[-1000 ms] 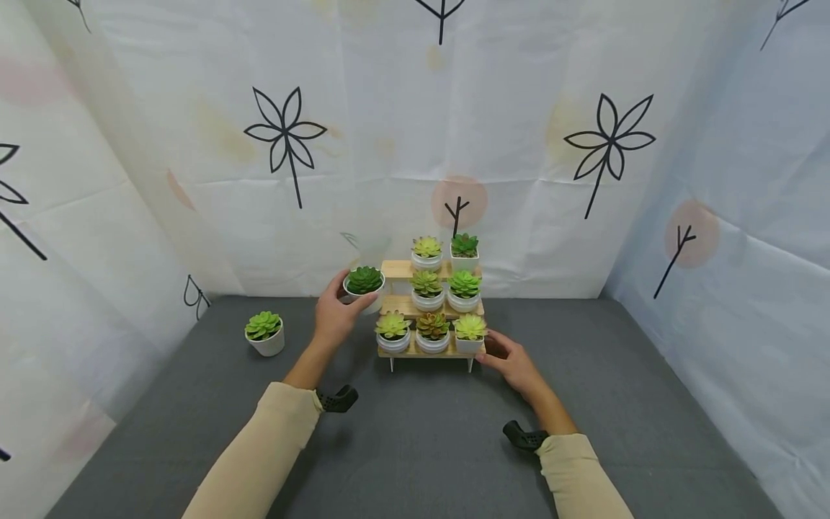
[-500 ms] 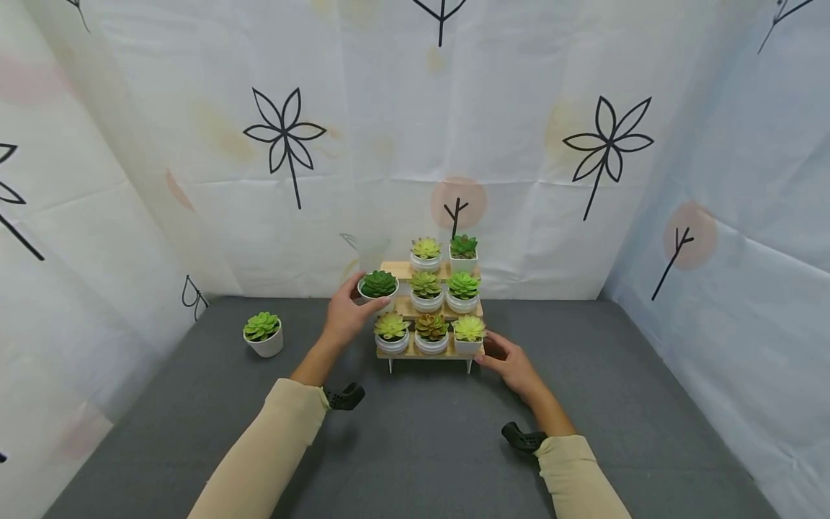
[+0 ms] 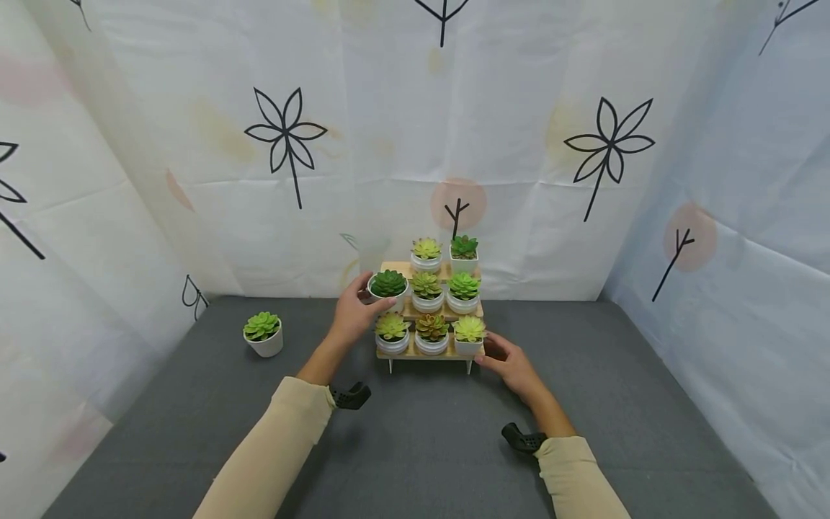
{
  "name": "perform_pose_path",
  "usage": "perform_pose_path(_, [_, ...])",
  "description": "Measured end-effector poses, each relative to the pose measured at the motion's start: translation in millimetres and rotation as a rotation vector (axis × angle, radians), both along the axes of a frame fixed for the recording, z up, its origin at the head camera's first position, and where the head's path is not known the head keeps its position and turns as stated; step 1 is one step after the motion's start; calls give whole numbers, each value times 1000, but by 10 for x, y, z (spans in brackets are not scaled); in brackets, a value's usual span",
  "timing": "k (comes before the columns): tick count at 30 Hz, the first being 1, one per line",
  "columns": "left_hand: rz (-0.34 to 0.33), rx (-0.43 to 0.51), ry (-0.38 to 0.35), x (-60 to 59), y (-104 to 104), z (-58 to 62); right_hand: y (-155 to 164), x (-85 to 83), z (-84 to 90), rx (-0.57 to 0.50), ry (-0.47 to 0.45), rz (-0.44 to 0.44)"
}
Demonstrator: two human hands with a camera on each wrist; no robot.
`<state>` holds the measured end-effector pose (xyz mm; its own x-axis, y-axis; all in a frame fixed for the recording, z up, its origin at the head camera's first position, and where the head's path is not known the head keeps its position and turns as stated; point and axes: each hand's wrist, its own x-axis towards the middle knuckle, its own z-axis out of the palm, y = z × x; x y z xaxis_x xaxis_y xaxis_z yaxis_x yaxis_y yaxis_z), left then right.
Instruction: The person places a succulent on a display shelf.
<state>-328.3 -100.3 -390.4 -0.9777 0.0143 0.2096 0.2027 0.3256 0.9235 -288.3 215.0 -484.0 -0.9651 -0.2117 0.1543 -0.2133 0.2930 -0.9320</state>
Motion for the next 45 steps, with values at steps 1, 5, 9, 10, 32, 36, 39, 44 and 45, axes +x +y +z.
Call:
perform_pose_path(1, [-1,4,1,0,3,-3,3,-3,-5,-2,3,0])
perform_pose_path(5, [-7,19,6,0,13,-11,9,-9,-12,-1,15,-4])
perform_pose_path(9, [-16,28,11,-1,24,-17,11,-11,-12,6,16,-9])
perform_pose_path(10, [-17,32,11,-2,27,-19,12,-10,-10,7,18,-7])
perform_pose_path(32, [-31,99,47,28,-29,-101,-64,174,278,-4,11,25])
perform_pose_path(36, [-13,132,52,56,-59,-141,-82,217,327,2,11,19])
perform_pose_path(39, [26,149,59,83,-92,-175,-84,209,314,1,14,19])
perform_pose_path(44, [66,169,123,143,-186,-230,-24,70,99,-8,32,14])
perform_pose_path(45, [72,172,136,158,-203,-238,-10,44,59,-8,31,11])
